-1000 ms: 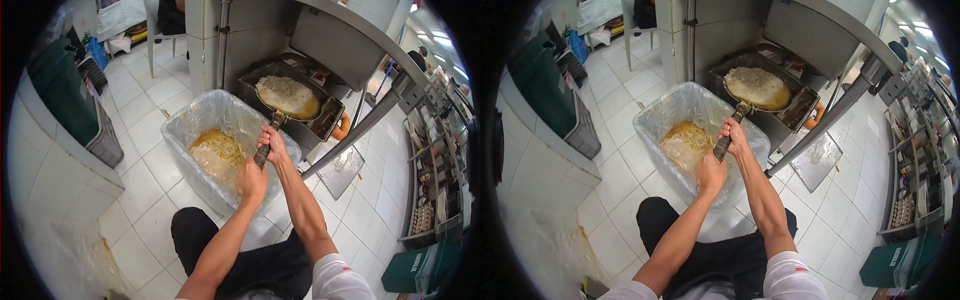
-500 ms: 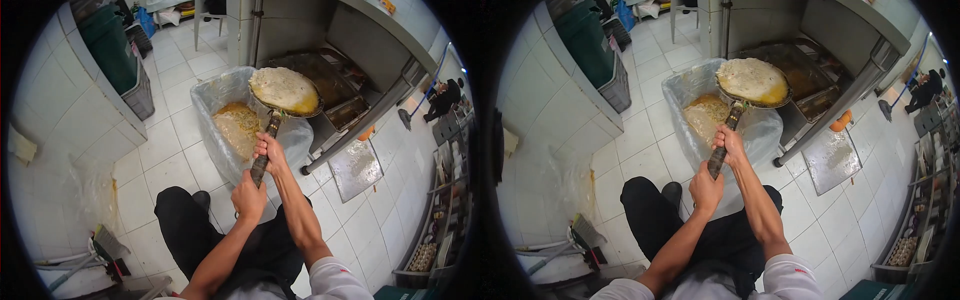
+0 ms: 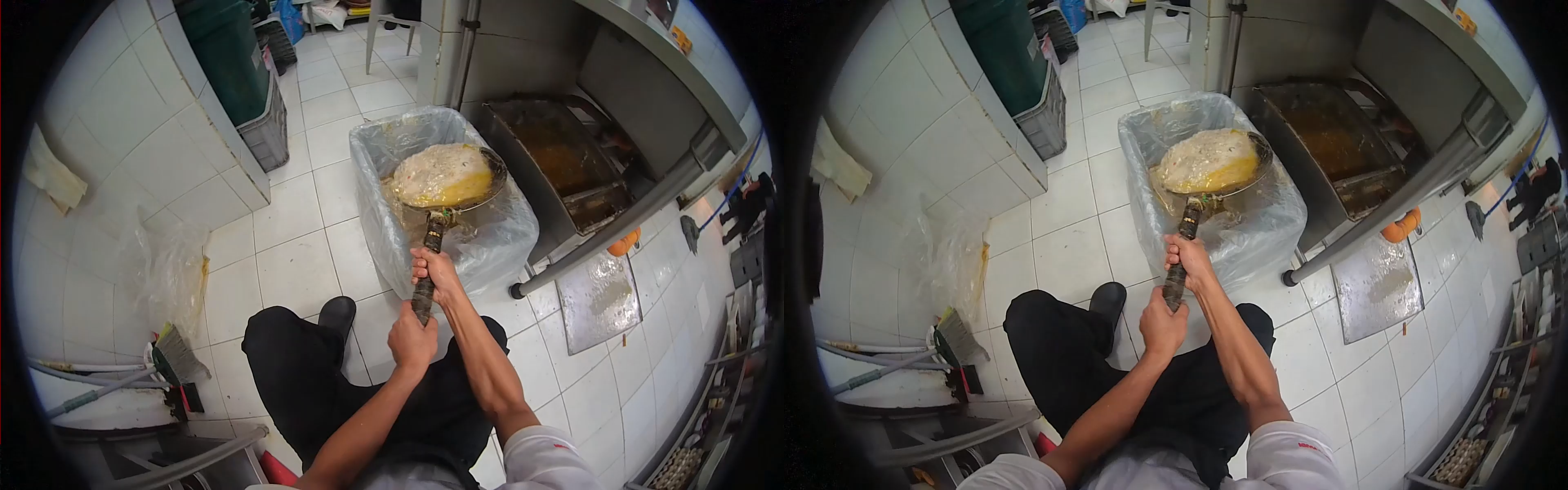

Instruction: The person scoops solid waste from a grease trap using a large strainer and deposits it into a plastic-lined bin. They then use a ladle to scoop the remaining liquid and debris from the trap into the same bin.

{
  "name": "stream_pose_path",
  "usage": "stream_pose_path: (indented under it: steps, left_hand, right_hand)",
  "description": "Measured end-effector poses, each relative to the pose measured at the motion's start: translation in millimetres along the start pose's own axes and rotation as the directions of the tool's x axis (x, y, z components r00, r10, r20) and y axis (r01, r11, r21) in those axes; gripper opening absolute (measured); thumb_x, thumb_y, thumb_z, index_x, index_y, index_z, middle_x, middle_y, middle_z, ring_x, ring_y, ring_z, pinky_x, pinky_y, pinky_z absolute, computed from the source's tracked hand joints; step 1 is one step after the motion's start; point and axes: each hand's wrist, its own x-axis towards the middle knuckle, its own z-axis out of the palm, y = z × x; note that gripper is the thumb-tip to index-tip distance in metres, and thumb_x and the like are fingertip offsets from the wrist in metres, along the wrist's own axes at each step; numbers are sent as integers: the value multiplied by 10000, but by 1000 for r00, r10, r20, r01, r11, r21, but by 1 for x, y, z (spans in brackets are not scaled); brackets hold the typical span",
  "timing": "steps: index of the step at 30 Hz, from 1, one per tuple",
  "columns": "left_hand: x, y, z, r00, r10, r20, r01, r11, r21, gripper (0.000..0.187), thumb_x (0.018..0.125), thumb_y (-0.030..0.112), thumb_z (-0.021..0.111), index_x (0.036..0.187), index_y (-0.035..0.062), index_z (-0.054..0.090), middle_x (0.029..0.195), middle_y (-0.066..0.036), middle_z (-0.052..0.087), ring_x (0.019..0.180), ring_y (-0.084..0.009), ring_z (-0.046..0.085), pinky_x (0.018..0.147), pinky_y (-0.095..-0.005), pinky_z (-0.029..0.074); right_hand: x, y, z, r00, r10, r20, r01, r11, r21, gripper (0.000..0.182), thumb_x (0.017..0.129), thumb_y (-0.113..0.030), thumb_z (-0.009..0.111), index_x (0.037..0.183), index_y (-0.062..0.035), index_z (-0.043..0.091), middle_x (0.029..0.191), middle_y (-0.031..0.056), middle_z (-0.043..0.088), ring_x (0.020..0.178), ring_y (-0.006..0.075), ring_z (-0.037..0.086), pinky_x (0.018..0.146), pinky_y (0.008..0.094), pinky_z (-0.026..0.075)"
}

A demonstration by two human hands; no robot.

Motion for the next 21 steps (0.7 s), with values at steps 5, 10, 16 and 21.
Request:
stream_pose_path:
  steps: [5,10,16,21]
  left_hand:
    - [4,-1,23,998,-37,48,42,994,-96,319,694,196,610,934,9,512,651,-127,557,652,-316,574,608,-400,434]
    - [10,0,28,979,-97,180,146,947,-287,289,711,202,597,846,-17,466,666,-161,561,680,-340,577,630,-425,423]
    - [18,1,33,929,-61,364,300,699,-649,117,757,123,560,754,44,473,597,14,450,492,-101,417,452,-263,325]
    - [22,22,26,841,-11,541,486,456,-746,103,788,116,549,738,94,462,594,41,423,453,-36,351,391,-212,262]
  right_hand:
    - [10,-2,-18,1000,24,-16,-26,992,-120,146,783,-60,550,705,-92,431,547,-31,421,417,58,387,398,247,390]
    - [24,6,-34,995,89,-54,-98,974,-206,108,787,-79,531,694,-47,485,562,-6,451,432,76,423,395,247,400]
    - [22,0,-31,993,77,-94,-103,945,-310,110,779,-78,516,698,-4,514,576,18,477,452,96,461,405,257,402]
    - [23,-24,-25,990,52,-132,-112,862,-494,109,731,-68,534,646,-3,512,558,41,495,443,118,471,393,269,392]
